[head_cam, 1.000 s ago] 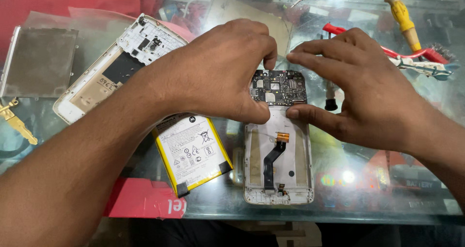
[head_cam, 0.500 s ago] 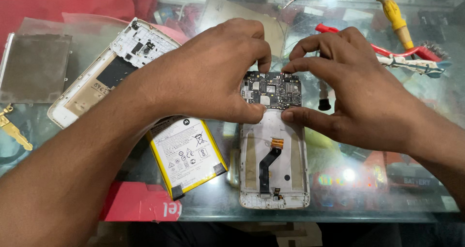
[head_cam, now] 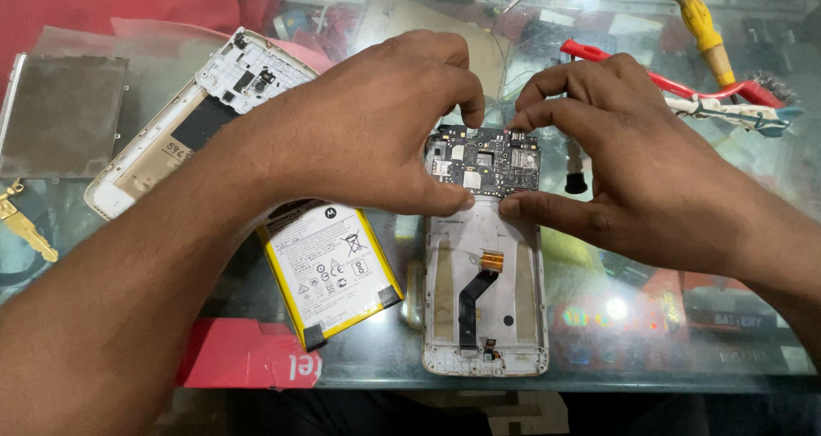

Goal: The person cleans a phone motherboard with a cotton swab, pries at a connector on the board with a pointed tool, then lifts the board and seats it into the phone's open chassis, pressing connectors into place with both hands. A Motorola battery sits beside the work on the glass bench.

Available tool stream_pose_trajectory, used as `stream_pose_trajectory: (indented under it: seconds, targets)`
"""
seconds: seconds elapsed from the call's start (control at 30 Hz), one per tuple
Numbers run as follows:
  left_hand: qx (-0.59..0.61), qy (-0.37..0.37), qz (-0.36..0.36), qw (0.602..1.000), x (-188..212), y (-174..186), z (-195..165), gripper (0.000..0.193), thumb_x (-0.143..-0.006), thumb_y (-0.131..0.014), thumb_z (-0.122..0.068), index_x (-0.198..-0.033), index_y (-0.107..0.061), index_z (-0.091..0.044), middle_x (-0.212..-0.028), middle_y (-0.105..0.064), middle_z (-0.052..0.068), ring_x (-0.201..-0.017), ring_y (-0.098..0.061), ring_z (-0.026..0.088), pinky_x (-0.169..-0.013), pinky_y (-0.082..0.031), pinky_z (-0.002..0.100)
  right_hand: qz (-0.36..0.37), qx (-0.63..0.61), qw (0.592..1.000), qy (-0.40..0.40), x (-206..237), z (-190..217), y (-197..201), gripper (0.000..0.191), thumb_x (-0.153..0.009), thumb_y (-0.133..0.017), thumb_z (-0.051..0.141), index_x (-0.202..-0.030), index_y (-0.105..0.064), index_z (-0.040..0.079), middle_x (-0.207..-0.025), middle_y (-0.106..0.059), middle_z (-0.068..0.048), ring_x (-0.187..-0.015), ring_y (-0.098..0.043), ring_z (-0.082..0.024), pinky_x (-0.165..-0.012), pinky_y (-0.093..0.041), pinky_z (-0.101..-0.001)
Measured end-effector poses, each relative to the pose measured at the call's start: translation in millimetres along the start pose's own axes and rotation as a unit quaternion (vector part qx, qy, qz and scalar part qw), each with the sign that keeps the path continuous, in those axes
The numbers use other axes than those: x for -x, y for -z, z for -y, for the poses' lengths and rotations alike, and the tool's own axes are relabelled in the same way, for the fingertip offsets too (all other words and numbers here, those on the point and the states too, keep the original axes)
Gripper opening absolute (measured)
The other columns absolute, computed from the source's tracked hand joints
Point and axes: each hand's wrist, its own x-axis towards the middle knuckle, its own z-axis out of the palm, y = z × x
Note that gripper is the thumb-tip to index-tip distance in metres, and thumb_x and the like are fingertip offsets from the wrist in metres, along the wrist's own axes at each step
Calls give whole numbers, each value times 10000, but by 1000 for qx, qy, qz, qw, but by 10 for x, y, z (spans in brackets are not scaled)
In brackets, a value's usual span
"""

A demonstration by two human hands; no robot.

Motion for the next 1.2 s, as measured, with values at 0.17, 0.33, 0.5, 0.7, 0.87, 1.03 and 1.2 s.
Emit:
stream_pose_trajectory:
  seconds: [0.17, 0.33, 0.5, 0.7, 0.87, 1.03, 1.2]
  targets:
    - [13, 14, 19, 1000, 1, 20, -2, 599, -651, -880, -445, -1038, -732, -12, -1016, -602, 155, -971, -628, 335, -822, -512, 442, -8, 17, 1000, -12, -13, 21, 3, 622, -774, -840, 473, -1241, -695, 89, -1351, -560, -98, -1197, -457, -343, -969, -435, -452]
    - [-10, -31, -7, 999, 9, 34, 21, 537, -685, -872, -435, -971, -755, 4, -973, -627, 166, -979, -630, 351, -850, -507, 458, -35, 69, 997, 19, -35, 54, 29, 578, -778, -828, 506, -1202, -749, 121, -1334, -583, -105, -1135, -471, -340, -978, -414, -480]
    - [-39, -65, -28, 997, 18, 43, 28, 531, -688, -867, -446, -921, -766, 20, -933, -642, 176, -1006, -626, 369, -866, -506, 479, -58, 143, 987, 45, -1, 82, 54, 533, -766, -812, 525, -1132, -759, 141, -1329, -593, -90, -1169, -490, -331, -1010, -401, -494]
    - [-28, -34, -11, 999, -7, 19, 8, 591, -697, -839, -442, -996, -743, 59, -940, -643, 190, -989, -620, 371, -854, -508, 468, -15, 67, 998, -19, 11, 63, 49, 573, -803, -799, 507, -1191, -723, 93, -1390, -553, -126, -1186, -469, -349, -987, -425, -494]
    - [-25, -9, 0, 1000, -4, -4, 39, 582, -683, -802, -428, -987, -729, 63, -935, -639, 193, -962, -628, 367, -847, -515, 464, -10, 67, 998, -12, 3, 36, 32, 620, -797, -810, 535, -1200, -707, 76, -1405, -531, -140, -1233, -447, -361, -993, -419, -493]
    - [-27, -41, -45, 998, 5, 15, 128, 527, -691, -804, -415, -938, -737, 45, -932, -629, 201, -935, -624, 380, -835, -509, 481, -18, 72, 997, -3, 9, 2, 41, 676, -741, -836, 539, -1222, -724, 78, -1400, -539, -129, -1256, -439, -360, -1021, -408, -490]
    - [-19, -15, -94, 995, 27, 44, 181, 482, -731, -790, -396, -956, -747, 28, -925, -628, 175, -897, -628, 349, -777, -502, 469, -22, 103, 994, 0, 20, -27, 37, 610, -737, -844, 507, -1132, -739, 54, -1412, -555, -116, -1279, -438, -349, -1041, -412, -477]
